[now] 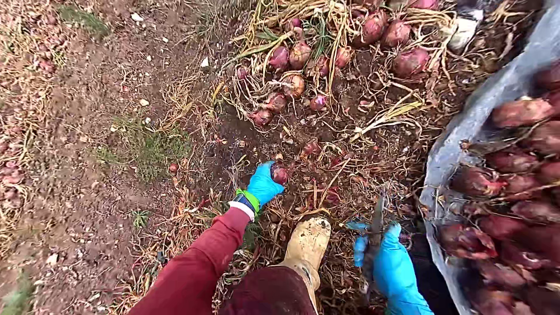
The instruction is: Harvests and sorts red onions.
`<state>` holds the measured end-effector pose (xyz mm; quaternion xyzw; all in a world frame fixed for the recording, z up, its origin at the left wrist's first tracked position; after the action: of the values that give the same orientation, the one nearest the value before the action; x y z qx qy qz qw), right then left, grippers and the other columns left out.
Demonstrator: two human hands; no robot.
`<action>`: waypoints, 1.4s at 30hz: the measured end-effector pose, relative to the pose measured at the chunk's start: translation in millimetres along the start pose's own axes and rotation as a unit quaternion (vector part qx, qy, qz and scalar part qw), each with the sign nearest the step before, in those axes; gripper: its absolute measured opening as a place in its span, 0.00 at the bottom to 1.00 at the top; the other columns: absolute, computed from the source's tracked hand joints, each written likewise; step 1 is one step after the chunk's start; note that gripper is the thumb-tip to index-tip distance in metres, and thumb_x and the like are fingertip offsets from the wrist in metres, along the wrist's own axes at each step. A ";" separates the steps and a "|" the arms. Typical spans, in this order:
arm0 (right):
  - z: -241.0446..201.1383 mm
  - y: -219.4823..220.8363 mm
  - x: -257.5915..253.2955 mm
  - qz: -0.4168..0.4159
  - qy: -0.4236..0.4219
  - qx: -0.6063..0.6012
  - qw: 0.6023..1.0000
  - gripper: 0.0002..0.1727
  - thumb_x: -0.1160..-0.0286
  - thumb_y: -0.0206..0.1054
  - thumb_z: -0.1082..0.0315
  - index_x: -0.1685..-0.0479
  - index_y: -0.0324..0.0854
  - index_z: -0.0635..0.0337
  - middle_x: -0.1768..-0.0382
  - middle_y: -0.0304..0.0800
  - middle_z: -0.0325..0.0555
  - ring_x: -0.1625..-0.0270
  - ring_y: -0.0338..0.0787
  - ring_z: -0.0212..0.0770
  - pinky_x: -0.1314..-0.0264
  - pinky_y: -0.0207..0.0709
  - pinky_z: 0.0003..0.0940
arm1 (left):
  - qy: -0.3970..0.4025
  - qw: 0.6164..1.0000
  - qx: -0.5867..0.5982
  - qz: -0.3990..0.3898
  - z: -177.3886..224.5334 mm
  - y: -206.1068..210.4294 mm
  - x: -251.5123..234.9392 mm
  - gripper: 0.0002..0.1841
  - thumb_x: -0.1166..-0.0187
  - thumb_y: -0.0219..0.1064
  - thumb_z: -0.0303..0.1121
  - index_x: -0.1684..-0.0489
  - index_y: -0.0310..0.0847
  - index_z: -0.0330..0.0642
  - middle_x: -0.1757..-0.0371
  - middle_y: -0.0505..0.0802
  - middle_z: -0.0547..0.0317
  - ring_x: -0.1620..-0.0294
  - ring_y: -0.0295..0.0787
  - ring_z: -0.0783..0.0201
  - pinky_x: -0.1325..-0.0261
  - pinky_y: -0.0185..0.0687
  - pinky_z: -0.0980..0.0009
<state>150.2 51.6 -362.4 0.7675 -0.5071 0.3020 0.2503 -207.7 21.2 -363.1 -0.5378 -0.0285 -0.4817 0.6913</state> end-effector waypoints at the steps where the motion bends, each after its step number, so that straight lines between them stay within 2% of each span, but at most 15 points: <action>1: 5.1 5.2 2.2 -0.012 0.018 -0.011 1.000 0.54 0.16 0.15 0.29 0.44 0.83 0.61 0.82 0.84 0.49 0.85 0.83 0.44 0.82 0.83 0.41 | 0.055 0.995 0.074 -0.030 37.3 3.6 9.9 0.54 0.56 0.92 0.34 0.16 0.69 0.47 0.28 0.87 0.47 0.29 0.86 0.53 0.26 0.84 0.47; 4: -14.5 22.9 6.2 -0.089 -0.050 -0.046 0.994 0.54 0.23 0.30 0.20 0.45 0.84 0.63 0.81 0.85 0.47 0.84 0.85 0.42 0.81 0.84 0.39 | 0.205 0.961 0.087 -0.166 143.9 19.7 44.1 0.54 0.48 0.92 0.44 0.12 0.67 0.53 0.31 0.91 0.55 0.30 0.89 0.61 0.24 0.85 0.51; 6: -48.4 21.1 7.5 -0.079 -0.134 -0.067 0.986 0.54 0.38 0.45 0.12 0.61 0.84 0.60 0.83 0.85 0.46 0.85 0.85 0.43 0.80 0.85 0.40 | 0.286 0.927 -0.049 -0.236 191.2 33.2 69.3 0.46 0.36 0.85 0.53 0.12 0.70 0.56 0.33 0.93 0.57 0.32 0.90 0.59 0.26 0.83 0.46; 9: -98.5 -6.6 1.9 -0.005 -0.211 -0.009 0.978 0.56 0.41 0.33 0.10 0.68 0.82 0.55 0.83 0.84 0.44 0.85 0.84 0.42 0.82 0.85 0.40 | 0.393 0.861 -0.195 -0.255 228.1 33.7 88.8 0.19 0.17 0.68 0.54 0.45 0.86 0.50 0.55 0.94 0.56 0.52 0.92 0.55 0.46 0.86 0.43; 12: -129.0 -29.3 -1.7 -0.014 -0.232 0.062 0.971 0.52 0.29 0.33 0.15 0.62 0.84 0.56 0.81 0.86 0.42 0.82 0.85 0.39 0.80 0.83 0.37 | 0.485 0.799 -0.287 -0.210 260.3 12.8 86.5 0.14 0.12 0.63 0.48 0.61 0.87 0.51 0.63 0.92 0.59 0.61 0.91 0.56 0.59 0.85 0.47; 15: -138.7 -49.3 3.8 -0.013 -0.222 0.091 0.971 0.44 0.17 0.40 0.26 0.71 0.86 0.54 0.88 0.79 0.41 0.88 0.77 0.38 0.85 0.74 0.36 | 0.467 0.769 -0.381 -0.214 278.6 0.9 70.1 0.12 0.11 0.61 0.48 0.56 0.89 0.56 0.59 0.93 0.62 0.57 0.92 0.57 0.56 0.85 0.46; 19: -108.9 -71.4 1.1 0.002 -0.175 -0.002 0.985 0.49 0.19 0.31 0.23 0.57 0.86 0.58 0.88 0.79 0.45 0.89 0.79 0.40 0.85 0.79 0.38 | 0.447 0.806 -0.329 -0.207 304.1 3.4 70.0 0.17 0.11 0.60 0.53 0.60 0.90 0.54 0.68 0.91 0.63 0.65 0.90 0.60 0.59 0.84 0.48; 21: -87.7 -66.1 5.0 -0.071 -0.128 0.072 0.987 0.53 0.26 0.33 0.17 0.55 0.87 0.57 0.83 0.82 0.44 0.84 0.82 0.39 0.80 0.81 0.38 | 0.436 0.774 -0.387 -0.248 314.8 28.3 104.1 0.24 0.10 0.54 0.59 0.64 0.87 0.53 0.69 0.89 0.62 0.65 0.89 0.59 0.60 0.83 0.49; 25: -90.0 -82.5 40.0 -0.049 -0.154 0.100 0.982 0.53 0.39 0.38 0.10 0.77 0.82 0.53 0.87 0.81 0.40 0.86 0.80 0.36 0.82 0.77 0.34 | 0.448 0.672 -0.500 -0.311 333.7 85.2 168.3 0.19 0.11 0.55 0.50 0.59 0.87 0.49 0.61 0.92 0.54 0.58 0.92 0.48 0.61 0.84 0.41; 27: -97.7 -115.1 66.2 0.061 -0.200 0.050 0.977 0.55 0.36 0.30 0.11 0.71 0.85 0.53 0.89 0.79 0.40 0.89 0.78 0.37 0.85 0.78 0.35 | 0.489 0.691 -0.451 -0.284 365.9 85.0 167.6 0.20 0.09 0.53 0.52 0.56 0.87 0.51 0.60 0.93 0.54 0.55 0.92 0.48 0.59 0.84 0.40; 29: -97.3 -144.9 86.1 0.144 -0.240 -0.066 0.958 0.54 0.25 0.20 0.20 0.60 0.85 0.53 0.89 0.77 0.37 0.89 0.76 0.35 0.87 0.77 0.34 | 0.478 0.765 -0.365 -0.233 392.1 54.3 135.6 0.23 0.08 0.52 0.55 0.49 0.89 0.50 0.56 0.94 0.52 0.50 0.92 0.48 0.50 0.83 0.38; 32: -86.8 -163.1 100.4 0.214 -0.232 -0.190 0.930 0.44 0.17 0.11 0.32 0.57 0.73 0.46 0.88 0.77 0.31 0.86 0.82 0.33 0.82 0.81 0.31 | 0.372 0.888 -0.217 -0.158 353.7 -23.1 59.9 0.24 0.09 0.55 0.57 0.53 0.88 0.46 0.64 0.90 0.56 0.64 0.88 0.58 0.55 0.83 0.50; 34: -78.4 -147.8 93.2 0.254 -0.190 -0.178 0.932 0.45 0.17 0.10 0.32 0.60 0.71 0.52 0.88 0.77 0.33 0.86 0.82 0.35 0.80 0.82 0.34 | 0.273 0.938 -0.191 -0.096 281.2 -72.6 1.7 0.27 0.13 0.58 0.61 0.61 0.88 0.45 0.66 0.93 0.57 0.66 0.90 0.58 0.55 0.86 0.50; 38: -40.9 -90.9 45.0 0.188 -0.102 -0.166 0.963 0.40 0.16 0.17 0.30 0.57 0.70 0.49 0.88 0.79 0.32 0.88 0.81 0.34 0.88 0.79 0.32 | 0.090 0.967 -0.234 -0.054 83.4 -112.1 -71.9 0.28 0.16 0.63 0.59 0.56 0.91 0.40 0.57 0.97 0.48 0.49 0.95 0.47 0.36 0.83 0.38; 42: -27.1 -45.0 13.9 0.126 -0.080 -0.096 0.984 0.41 0.12 0.18 0.34 0.51 0.73 0.53 0.84 0.82 0.35 0.87 0.82 0.35 0.86 0.81 0.34 | -0.116 0.977 -0.176 0.026 -82.7 -99.7 -36.7 0.21 0.20 0.70 0.52 0.40 0.90 0.47 0.43 0.95 0.45 0.35 0.90 0.44 0.29 0.79 0.34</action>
<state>190.6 77.8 -337.2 0.6915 -0.6447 0.2184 0.2419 -336.4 -14.9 -346.9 -0.7037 -0.0091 -0.3951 0.5904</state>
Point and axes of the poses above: each hand's wrist, its own x-axis away from the middle knuckle, its own y-axis out of the palm, z = x × y, the point moved 7 cm from there along -x, towards the middle knuckle
